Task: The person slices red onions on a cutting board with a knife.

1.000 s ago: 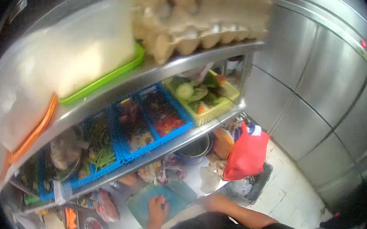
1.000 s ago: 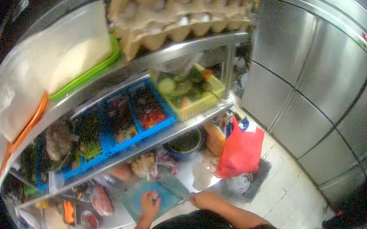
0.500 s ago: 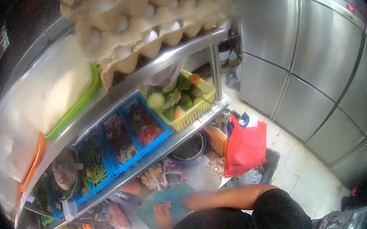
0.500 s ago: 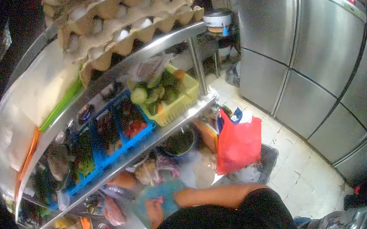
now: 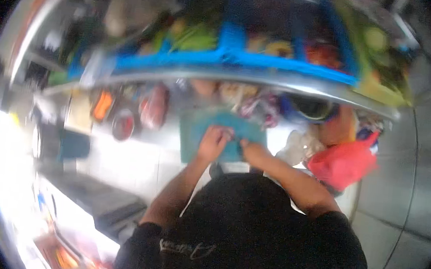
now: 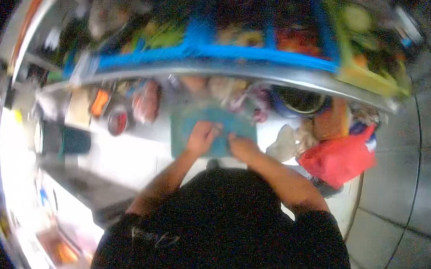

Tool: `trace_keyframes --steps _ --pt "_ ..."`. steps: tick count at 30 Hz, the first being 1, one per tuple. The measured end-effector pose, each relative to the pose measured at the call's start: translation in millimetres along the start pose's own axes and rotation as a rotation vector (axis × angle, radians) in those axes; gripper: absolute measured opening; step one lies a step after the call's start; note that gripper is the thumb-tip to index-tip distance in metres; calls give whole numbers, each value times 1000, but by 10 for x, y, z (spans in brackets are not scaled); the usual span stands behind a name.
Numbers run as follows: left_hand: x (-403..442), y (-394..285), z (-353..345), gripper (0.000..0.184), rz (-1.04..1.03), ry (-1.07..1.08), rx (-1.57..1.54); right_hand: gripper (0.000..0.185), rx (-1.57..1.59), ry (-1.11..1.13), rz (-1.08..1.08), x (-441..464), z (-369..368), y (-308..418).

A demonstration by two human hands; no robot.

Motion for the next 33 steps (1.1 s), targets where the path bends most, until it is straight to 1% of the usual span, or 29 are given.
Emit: trace_keyframes --steps 1,3,4,6,7,9,12,13,15,18,22,24,29,31,33 --pt "25 65 -29 26 -31 5 -6 27 4 -35 51 14 155 -5" --pt "-60 171 -136 28 69 112 -45 32 22 119 -79 -95 406 44" --pt "-67 164 -145 29 97 162 -65 32 -17 145 -109 -159 484 86" --pt "-146 -13 15 24 24 94 -17 33 -78 199 -164 -237 576 171" --pt "-218 -73 71 22 -12 62 13 32 -77 211 -155 -305 661 332" --pt "-257 -52 64 25 19 51 13 32 -80 222 -141 -436 811 608" --pt "-294 -9 13 28 81 25 -7 30 -124 256 -199 -447 566 509" --pt "-316 10 -6 28 105 16 -18 30 -110 229 -164 -367 380 411" --pt "-327 -23 11 28 84 -7 -37 30 -91 172 -93 -145 -8 170" --pt "-374 -48 36 31 39 -26 -17 28 -104 55 -78 53 36 184" --pt "-442 -91 62 33 -27 -54 7 26 -116 174 -103 -48 451 544" --pt "-456 -30 3 31 3 -47 13 25 -86 227 -89 -208 541 699" --pt "-446 -45 -16 25 -24 -80 -7 28 -78 140 -158 -22 -86 300" --pt "-437 -101 41 24 -27 -85 16 28 -58 106 -147 30 -16 325" --pt "-400 -144 87 23 16 -65 5 29 -25 83 -116 30 165 366"
Point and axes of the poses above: each hand's wrist, its own x-axis towards the middle knuckle, its own z-axis out of the back of the hand, y = z × x, the point moved 10 cm from there along x, towards the middle knuckle, and after that the axes turned 13 degrees about z, right-handed, at the moved point
